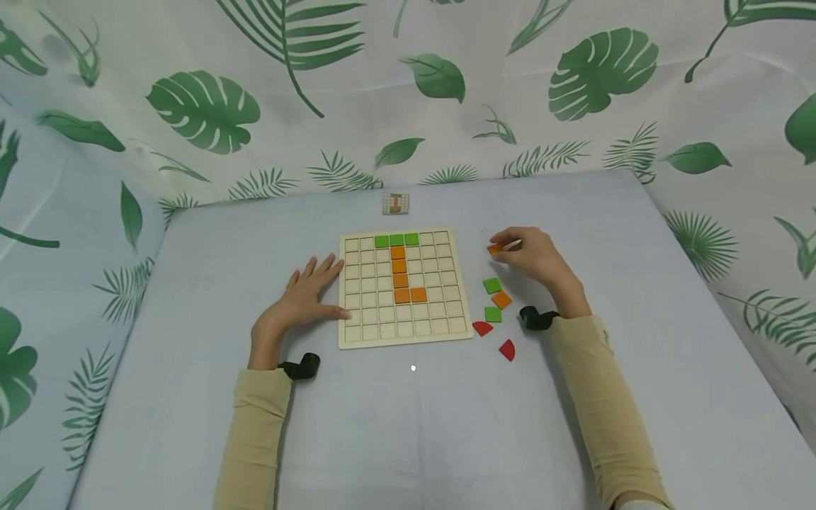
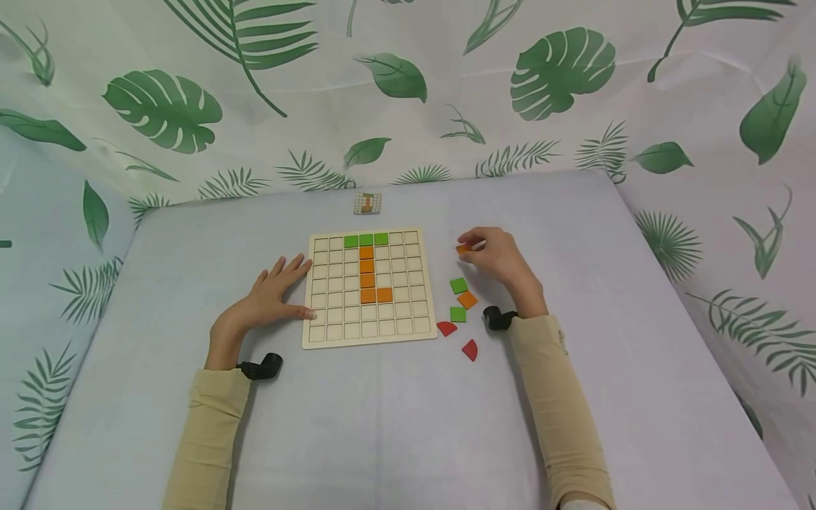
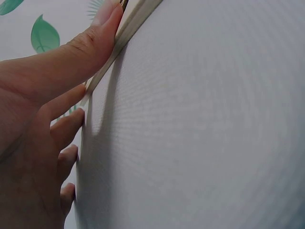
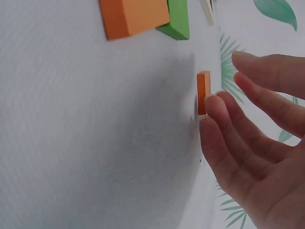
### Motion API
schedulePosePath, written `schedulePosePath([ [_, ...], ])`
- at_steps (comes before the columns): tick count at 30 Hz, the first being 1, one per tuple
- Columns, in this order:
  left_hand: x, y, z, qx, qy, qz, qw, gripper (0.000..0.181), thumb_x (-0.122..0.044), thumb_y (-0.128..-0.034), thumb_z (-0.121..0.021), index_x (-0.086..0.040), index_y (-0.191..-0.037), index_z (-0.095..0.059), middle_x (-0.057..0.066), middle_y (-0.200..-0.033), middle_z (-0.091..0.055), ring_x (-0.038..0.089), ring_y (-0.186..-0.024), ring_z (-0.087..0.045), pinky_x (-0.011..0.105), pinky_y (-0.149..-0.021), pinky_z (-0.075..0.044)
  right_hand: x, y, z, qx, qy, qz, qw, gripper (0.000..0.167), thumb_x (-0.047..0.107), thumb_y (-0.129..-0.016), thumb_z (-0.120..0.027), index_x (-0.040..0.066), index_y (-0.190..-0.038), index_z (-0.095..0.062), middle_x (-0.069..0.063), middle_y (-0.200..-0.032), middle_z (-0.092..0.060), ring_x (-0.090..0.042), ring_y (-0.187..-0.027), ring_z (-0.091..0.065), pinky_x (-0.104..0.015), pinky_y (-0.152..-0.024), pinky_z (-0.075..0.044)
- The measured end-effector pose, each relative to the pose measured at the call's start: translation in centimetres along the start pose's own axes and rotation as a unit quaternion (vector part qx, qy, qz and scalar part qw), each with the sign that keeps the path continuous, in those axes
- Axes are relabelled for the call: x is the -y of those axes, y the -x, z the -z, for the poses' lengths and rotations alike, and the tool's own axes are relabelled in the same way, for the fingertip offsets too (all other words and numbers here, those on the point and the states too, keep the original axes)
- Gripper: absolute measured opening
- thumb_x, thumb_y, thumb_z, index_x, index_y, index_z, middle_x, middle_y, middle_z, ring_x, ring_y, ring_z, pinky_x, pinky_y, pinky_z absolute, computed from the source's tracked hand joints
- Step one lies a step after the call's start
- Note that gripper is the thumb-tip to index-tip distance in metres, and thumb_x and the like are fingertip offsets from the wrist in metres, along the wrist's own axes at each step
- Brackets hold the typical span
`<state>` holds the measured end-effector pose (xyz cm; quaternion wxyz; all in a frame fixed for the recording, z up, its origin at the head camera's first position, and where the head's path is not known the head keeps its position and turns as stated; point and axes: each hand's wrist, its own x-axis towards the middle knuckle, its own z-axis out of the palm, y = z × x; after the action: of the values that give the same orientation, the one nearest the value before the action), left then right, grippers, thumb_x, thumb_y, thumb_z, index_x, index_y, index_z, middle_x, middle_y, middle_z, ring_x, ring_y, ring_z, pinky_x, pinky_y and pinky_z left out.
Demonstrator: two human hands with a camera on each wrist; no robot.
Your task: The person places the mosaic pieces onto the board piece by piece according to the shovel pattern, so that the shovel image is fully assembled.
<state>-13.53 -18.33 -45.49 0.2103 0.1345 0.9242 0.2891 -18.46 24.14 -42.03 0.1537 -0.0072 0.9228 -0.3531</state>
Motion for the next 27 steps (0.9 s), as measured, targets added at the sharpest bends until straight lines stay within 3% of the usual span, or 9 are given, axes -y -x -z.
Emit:
schedulePosePath([
  [13,-0.24,0.05,0.05,-0.003,0.002,-0.004,1.0,0.105,-0.041,-0.0872,-0.081,-0.012,-0.166,-0.017,0.013,-0.174,-0.007,0.038,-0.16,0.009,0.06,-0.127,0.009,-0.51,-0.48,-0.22,0.025,0.028,-0.006,0.9993,0.044,0.011,-0.099,-0.061,-0.001,-0.141,-0.058,-0.026,-0.138,-0.055,-0.044,-0.125,-0.052,-0.057,-0.106,-0.048],
  [20,-0.24,0.05,0.05,-0.005,0.002,-0.003,1.0,0.105,-0.041,-0.0871,-0.081,-0.012,-0.166,-0.018,0.013,-0.174,-0.007,0.039,-0.16,0.008,0.061,-0.127,0.009,-0.47,-0.34,-0.21,0.025,0.047,-0.013,0.9985,0.036,0.012,-0.098,-0.059,-0.002,-0.131,-0.063,-0.025,-0.134,-0.055,-0.042,-0.121,-0.052,-0.058,-0.105,-0.048],
  [27,-0.19,-0.02,-0.02,-0.004,0.0,-0.006,1.0,0.105,-0.041,-0.0871,-0.081,-0.011,-0.166,-0.018,0.014,-0.174,-0.007,0.039,-0.16,0.008,0.061,-0.127,0.009,-0.49,-0.26,-0.28,0.022,0.051,-0.005,0.9984,0.03,0.01,-0.095,-0.065,-0.005,-0.121,-0.063,-0.026,-0.125,-0.059,-0.04,-0.112,-0.055,-0.055,-0.097,-0.05],
])
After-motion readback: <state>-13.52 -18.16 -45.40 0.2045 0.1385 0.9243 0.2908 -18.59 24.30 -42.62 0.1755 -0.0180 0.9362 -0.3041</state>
